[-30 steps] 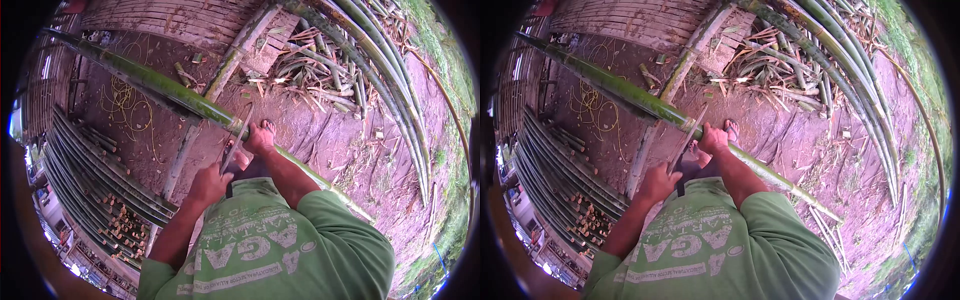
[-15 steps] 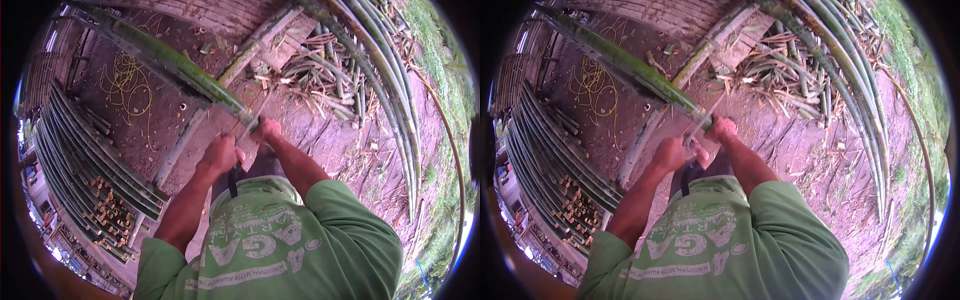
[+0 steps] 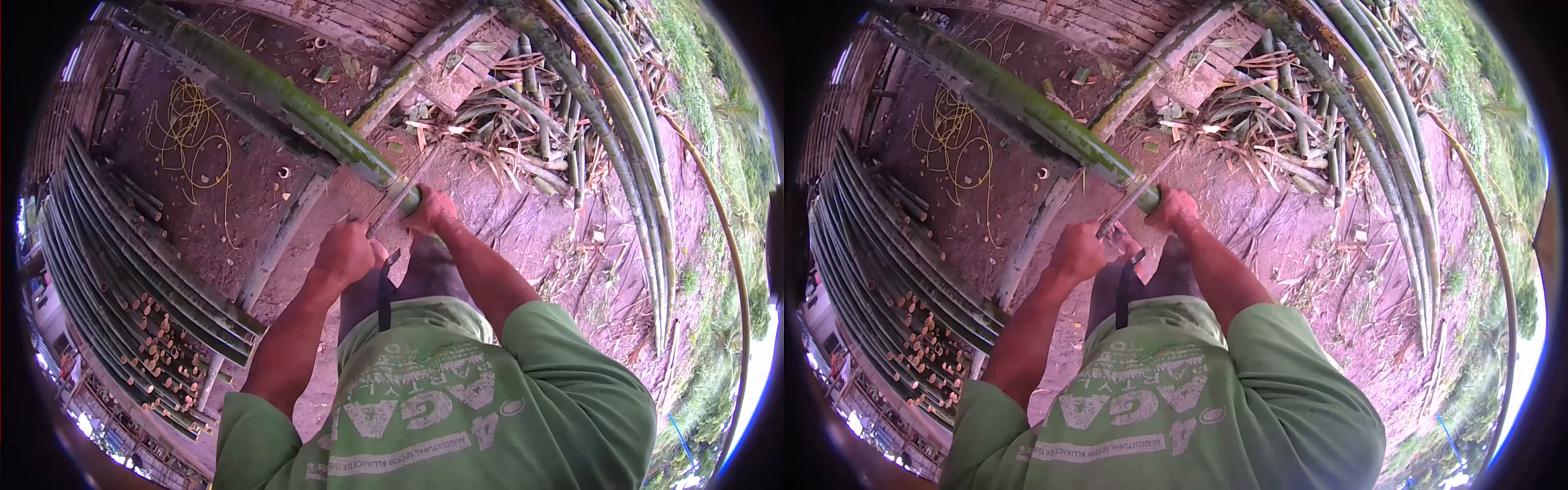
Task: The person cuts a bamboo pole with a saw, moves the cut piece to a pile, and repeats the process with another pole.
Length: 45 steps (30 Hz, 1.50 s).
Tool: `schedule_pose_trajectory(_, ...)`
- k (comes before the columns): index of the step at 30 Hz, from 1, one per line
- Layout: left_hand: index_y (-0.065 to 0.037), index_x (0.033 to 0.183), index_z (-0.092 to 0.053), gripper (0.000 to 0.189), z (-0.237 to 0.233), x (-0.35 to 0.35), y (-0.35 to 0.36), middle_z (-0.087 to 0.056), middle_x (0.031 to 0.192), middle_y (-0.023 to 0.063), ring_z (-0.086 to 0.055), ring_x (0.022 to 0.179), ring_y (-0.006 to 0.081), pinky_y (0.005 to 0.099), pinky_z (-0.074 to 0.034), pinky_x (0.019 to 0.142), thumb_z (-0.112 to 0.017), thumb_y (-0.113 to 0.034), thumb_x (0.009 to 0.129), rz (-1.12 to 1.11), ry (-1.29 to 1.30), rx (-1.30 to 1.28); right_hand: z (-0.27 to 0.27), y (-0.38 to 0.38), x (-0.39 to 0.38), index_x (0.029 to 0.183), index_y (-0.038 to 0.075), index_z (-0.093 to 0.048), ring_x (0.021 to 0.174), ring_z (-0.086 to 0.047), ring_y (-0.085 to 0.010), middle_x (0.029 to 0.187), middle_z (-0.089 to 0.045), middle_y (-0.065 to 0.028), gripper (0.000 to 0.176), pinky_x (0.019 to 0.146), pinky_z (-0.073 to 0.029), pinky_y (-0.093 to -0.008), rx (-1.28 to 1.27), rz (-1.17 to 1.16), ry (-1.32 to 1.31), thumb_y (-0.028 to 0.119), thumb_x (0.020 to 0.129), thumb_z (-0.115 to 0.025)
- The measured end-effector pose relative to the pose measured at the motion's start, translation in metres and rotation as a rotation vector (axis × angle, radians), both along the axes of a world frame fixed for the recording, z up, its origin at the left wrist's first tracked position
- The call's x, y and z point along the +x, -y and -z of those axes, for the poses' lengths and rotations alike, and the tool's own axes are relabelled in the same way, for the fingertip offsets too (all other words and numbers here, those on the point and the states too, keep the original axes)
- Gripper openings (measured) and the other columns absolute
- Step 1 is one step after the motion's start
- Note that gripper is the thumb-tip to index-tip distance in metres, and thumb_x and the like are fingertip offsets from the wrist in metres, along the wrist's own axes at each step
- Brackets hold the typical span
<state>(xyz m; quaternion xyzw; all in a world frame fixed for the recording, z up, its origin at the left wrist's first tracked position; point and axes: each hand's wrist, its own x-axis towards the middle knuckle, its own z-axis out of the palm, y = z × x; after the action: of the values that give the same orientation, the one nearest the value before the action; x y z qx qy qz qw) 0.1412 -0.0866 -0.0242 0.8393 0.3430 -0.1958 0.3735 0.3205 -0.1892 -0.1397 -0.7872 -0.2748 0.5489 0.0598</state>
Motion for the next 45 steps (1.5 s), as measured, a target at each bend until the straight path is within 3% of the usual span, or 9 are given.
schedule_pose_trajectory(3, 0.001, 0.088, -0.062, 0.025, 0.000, -0.006, 0.010, -0.063, 0.076, 0.0282, -0.063, 0.076, 0.0468, 0.0539, -0.051, 0.070, -0.066, -0.020, 0.076, 0.041, 0.050, 0.085, 0.001, -0.004, -0.001, 0.118, 0.012, -0.058, 0.100, -0.064, -0.0330, 0.107, -0.067, -0.0162, 0.071, 0.088, -0.051, -0.0398, -0.008, -0.049, 0.180, 0.039, 0.055, -0.076)
schedule_pose_trajectory(9, 0.001, 0.089, -0.060, 0.019, -0.103, -0.094, 0.010, -0.063, 0.075, 0.0283, -0.062, 0.076, 0.0474, 0.0552, -0.049, 0.069, -0.059, -0.013, 0.076, 0.027, -0.108, -0.021, -0.008, -0.001, -0.011, 0.122, 0.016, -0.055, 0.101, -0.064, -0.0331, 0.106, -0.067, -0.0143, 0.069, 0.089, -0.051, -0.0392, -0.008, -0.066, 0.136, 0.033, 0.058, -0.072)
schedule_pose_trajectory(17, 0.002, 0.086, -0.062, 0.018, 0.028, 0.007, 0.001, -0.065, 0.079, 0.0262, -0.065, 0.078, 0.0429, 0.0510, -0.052, 0.073, -0.063, -0.009, 0.071, 0.075, 0.022, 0.018, -0.011, 0.003, -0.026, 0.122, 0.016, -0.053, 0.102, -0.063, -0.0321, 0.108, -0.066, -0.0144, 0.065, 0.089, -0.051, -0.0398, -0.047, -0.017, 0.218, 0.031, 0.062, -0.071)
schedule_pose_trajectory(25, 0.002, 0.099, -0.057, 0.031, -0.081, -0.104, 0.003, -0.064, 0.078, 0.0268, -0.064, 0.078, 0.0437, 0.0522, -0.052, 0.072, -0.062, -0.010, 0.071, 0.115, -0.136, 0.010, -0.014, 0.004, -0.030, 0.121, 0.015, -0.053, 0.100, -0.064, -0.0320, 0.103, -0.067, -0.0139, 0.059, 0.087, -0.050, -0.0408, -0.056, -0.020, 0.207, 0.028, 0.065, -0.068)
schedule_pose_trajectory(29, 0.003, 0.093, -0.059, 0.024, 0.048, -0.004, -0.008, -0.064, 0.080, 0.0272, -0.064, 0.082, 0.0446, 0.0522, -0.051, 0.074, -0.061, -0.011, 0.074, 0.105, 0.002, -0.009, -0.012, -0.001, -0.026, 0.121, 0.014, -0.052, 0.101, -0.064, -0.0322, 0.103, -0.067, -0.0148, 0.057, 0.088, -0.050, -0.0412, -0.038, -0.018, 0.225, 0.027, 0.067, -0.066)
schedule_pose_trajectory(32, 0.003, 0.086, -0.061, 0.019, 0.055, 0.004, -0.003, -0.063, 0.079, 0.0283, -0.062, 0.080, 0.0461, 0.0525, -0.050, 0.070, -0.061, -0.010, 0.072, 0.049, 0.063, 0.029, -0.011, 0.000, -0.028, 0.114, 0.013, -0.054, 0.096, -0.065, -0.0349, 0.101, -0.067, -0.0152, 0.063, 0.086, -0.051, -0.0413, -0.020, 0.029, 0.222, 0.036, 0.059, -0.073)
schedule_pose_trajectory(38, 0.005, 0.111, -0.060, 0.040, -0.052, -0.085, -0.002, -0.065, 0.083, 0.0283, -0.064, 0.083, 0.0454, 0.0526, -0.051, 0.075, -0.062, -0.012, 0.074, 0.101, -0.138, -0.014, -0.001, 0.004, -0.027, 0.115, 0.013, -0.053, 0.097, -0.064, -0.0353, 0.102, -0.067, -0.0172, 0.059, 0.086, -0.050, -0.0425, -0.014, 0.017, 0.237, 0.034, 0.063, -0.070)
schedule_pose_trajectory(43, 0.003, 0.095, -0.062, 0.025, 0.061, 0.027, -0.005, -0.064, 0.081, 0.0290, -0.063, 0.081, 0.0471, 0.0538, -0.050, 0.076, -0.061, -0.011, 0.074, 0.112, -0.033, 0.033, -0.007, 0.003, -0.030, 0.113, 0.011, -0.053, 0.096, -0.065, -0.0344, 0.099, -0.067, -0.0170, 0.054, 0.084, -0.051, -0.0425, -0.013, 0.018, 0.224, 0.029, 0.065, -0.068)
schedule_pose_trajectory(45, 0.002, 0.092, -0.061, 0.022, 0.044, 0.001, 0.002, -0.063, 0.079, 0.0288, -0.063, 0.080, 0.0472, 0.0544, -0.050, 0.075, -0.060, -0.010, 0.074, 0.083, 0.033, 0.019, -0.014, 0.003, -0.025, 0.112, 0.009, -0.053, 0.096, -0.065, -0.0344, 0.099, -0.067, -0.0170, 0.051, 0.084, -0.051, -0.0424, -0.013, 0.037, 0.208, 0.028, 0.066, -0.067)
